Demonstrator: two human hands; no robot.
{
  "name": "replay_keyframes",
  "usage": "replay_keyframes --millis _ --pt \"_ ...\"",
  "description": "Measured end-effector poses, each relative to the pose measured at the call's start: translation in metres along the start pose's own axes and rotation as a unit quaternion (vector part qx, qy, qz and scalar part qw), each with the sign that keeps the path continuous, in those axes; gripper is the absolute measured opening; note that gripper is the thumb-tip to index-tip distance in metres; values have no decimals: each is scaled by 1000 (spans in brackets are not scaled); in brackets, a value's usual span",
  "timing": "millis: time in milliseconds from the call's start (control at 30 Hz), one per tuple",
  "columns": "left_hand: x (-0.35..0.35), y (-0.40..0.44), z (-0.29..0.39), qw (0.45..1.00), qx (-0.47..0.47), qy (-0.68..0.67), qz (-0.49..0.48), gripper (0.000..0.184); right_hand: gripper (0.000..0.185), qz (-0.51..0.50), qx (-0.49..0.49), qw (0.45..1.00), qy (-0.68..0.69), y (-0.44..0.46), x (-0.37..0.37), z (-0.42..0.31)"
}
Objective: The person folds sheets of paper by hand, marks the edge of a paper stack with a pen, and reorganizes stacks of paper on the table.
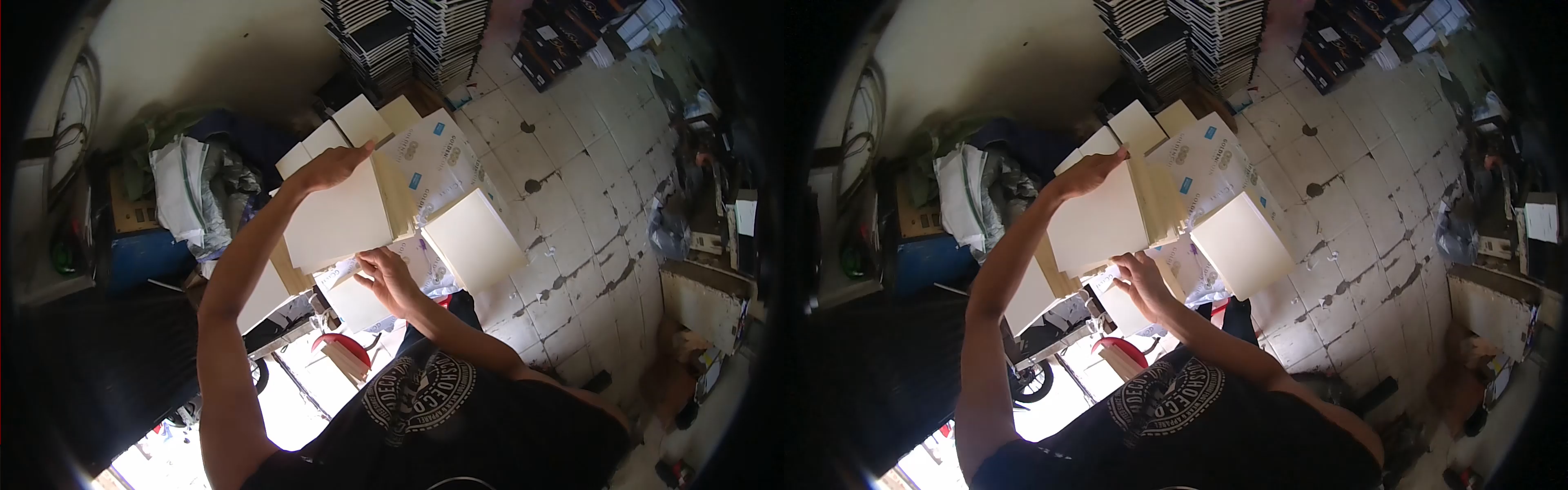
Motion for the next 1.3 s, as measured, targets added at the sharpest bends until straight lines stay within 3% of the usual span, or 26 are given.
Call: replay_keyframes --millis 100,133,200,233,300,367,433,633,800,867,1033,1167,1300 --pt "3 -2 -30 982 102 -11 160 71 55 -12 91 994 -58 -15 -1 -14" --pt "-7 -18 -32 954 89 -22 284 66 59 -116 85 977 -157 -32 -5 -28" --pt "-23 -59 -61 870 -40 -138 471 62 59 -86 -126 930 -335 -36 -25 -56" --pt "-14 -69 -118 841 -42 -306 444 68 60 -67 -230 879 -412 -35 -31 -67" --pt "26 -88 -170 780 -46 -526 335 73 68 82 -359 823 -432 -7 -44 -103" --pt "66 -96 -193 769 0 -613 185 76 85 110 -313 824 -458 44 -53 -123" --pt "83 -95 -153 746 -39 -577 330 76 93 70 -293 847 -439 85 -41 -125" --pt "76 -105 -135 743 -33 -612 268 80 103 41 -282 859 -426 125 3 -121" --pt "79 -117 -139 729 -30 -656 195 84 93 -25 -252 894 -369 117 -24 -119" --pt "85 -114 -150 739 -10 -639 214 83 89 -30 -208 914 -347 93 -34 -117" --pt "81 -104 -143 756 12 -622 204 77 102 58 -178 898 -399 112 -53 -91" --pt "90 -101 -148 752 23 -626 206 69 101 -8 -156 933 -324 108 -67 -108" --pt "95 -99 -152 725 29 -658 200 66 91 140 -267 901 -311 121 -88 -103"
Point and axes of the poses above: each hand's wrist, its own y-axis towards the middle knuckle, its own x-axis out of the palm, z = x × y, the point moved 2 cm from there along y, towards the middle knuckle, and after that the axes turned 3 degrees about z, right-handed, at the moved point
